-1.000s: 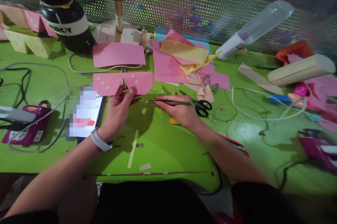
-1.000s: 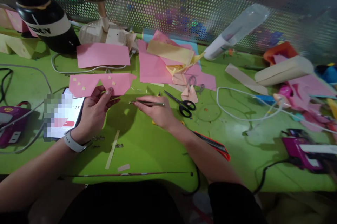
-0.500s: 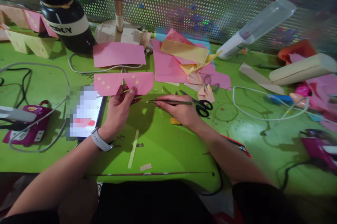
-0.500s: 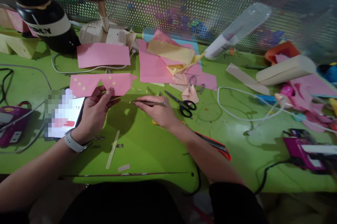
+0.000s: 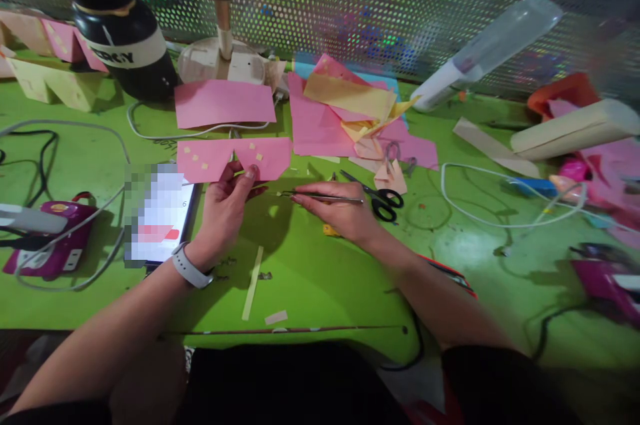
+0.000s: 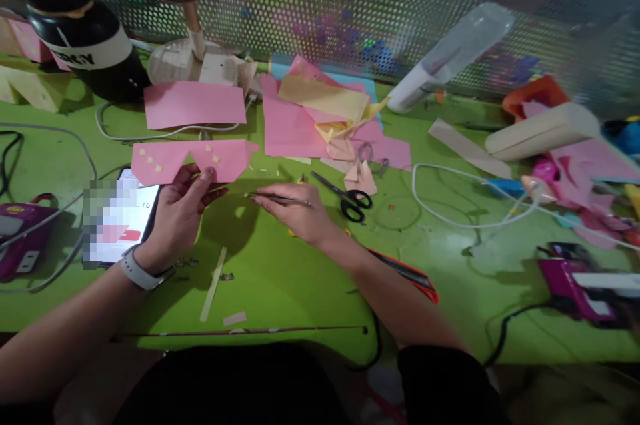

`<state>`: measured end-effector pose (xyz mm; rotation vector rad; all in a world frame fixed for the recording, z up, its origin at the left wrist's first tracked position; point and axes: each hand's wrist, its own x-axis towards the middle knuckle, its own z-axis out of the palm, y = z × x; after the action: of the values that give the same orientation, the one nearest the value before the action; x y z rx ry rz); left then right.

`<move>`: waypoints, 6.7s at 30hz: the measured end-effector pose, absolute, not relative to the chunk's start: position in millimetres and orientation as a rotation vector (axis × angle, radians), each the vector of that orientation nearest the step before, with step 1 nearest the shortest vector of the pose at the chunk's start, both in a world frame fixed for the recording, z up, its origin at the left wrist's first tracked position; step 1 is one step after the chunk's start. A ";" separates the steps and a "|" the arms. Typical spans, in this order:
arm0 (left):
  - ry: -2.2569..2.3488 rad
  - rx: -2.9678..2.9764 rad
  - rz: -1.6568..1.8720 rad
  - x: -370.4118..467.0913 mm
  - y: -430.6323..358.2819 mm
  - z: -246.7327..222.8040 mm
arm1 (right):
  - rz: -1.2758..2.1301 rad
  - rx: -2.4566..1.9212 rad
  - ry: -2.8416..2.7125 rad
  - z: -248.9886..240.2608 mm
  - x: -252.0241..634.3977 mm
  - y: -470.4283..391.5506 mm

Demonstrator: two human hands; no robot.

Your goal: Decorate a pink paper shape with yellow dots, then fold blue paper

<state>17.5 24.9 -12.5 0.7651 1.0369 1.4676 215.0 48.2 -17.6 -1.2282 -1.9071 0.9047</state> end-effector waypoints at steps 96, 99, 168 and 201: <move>0.696 2.089 1.487 29.3 -36.6 -8.7 | 1.007 -0.999 -1.982 -30.7 109.6 108.2; 0.710 2.079 1.517 29.6 -36.5 -7.3 | 0.961 -0.982 -2.014 -29.6 109.3 106.8; 0.967 1.168 1.119 36.1 -12.7 3.7 | 0.358 -0.843 -2.121 57.5 242.6 -5.0; 0.941 1.115 1.068 36.9 -11.9 1.5 | 0.356 -0.803 -2.142 56.5 244.1 -6.7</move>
<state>36.9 -11.9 1.5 1.1154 0.9411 1.0685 244.1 -6.7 56.5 -0.8033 -2.1423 0.3557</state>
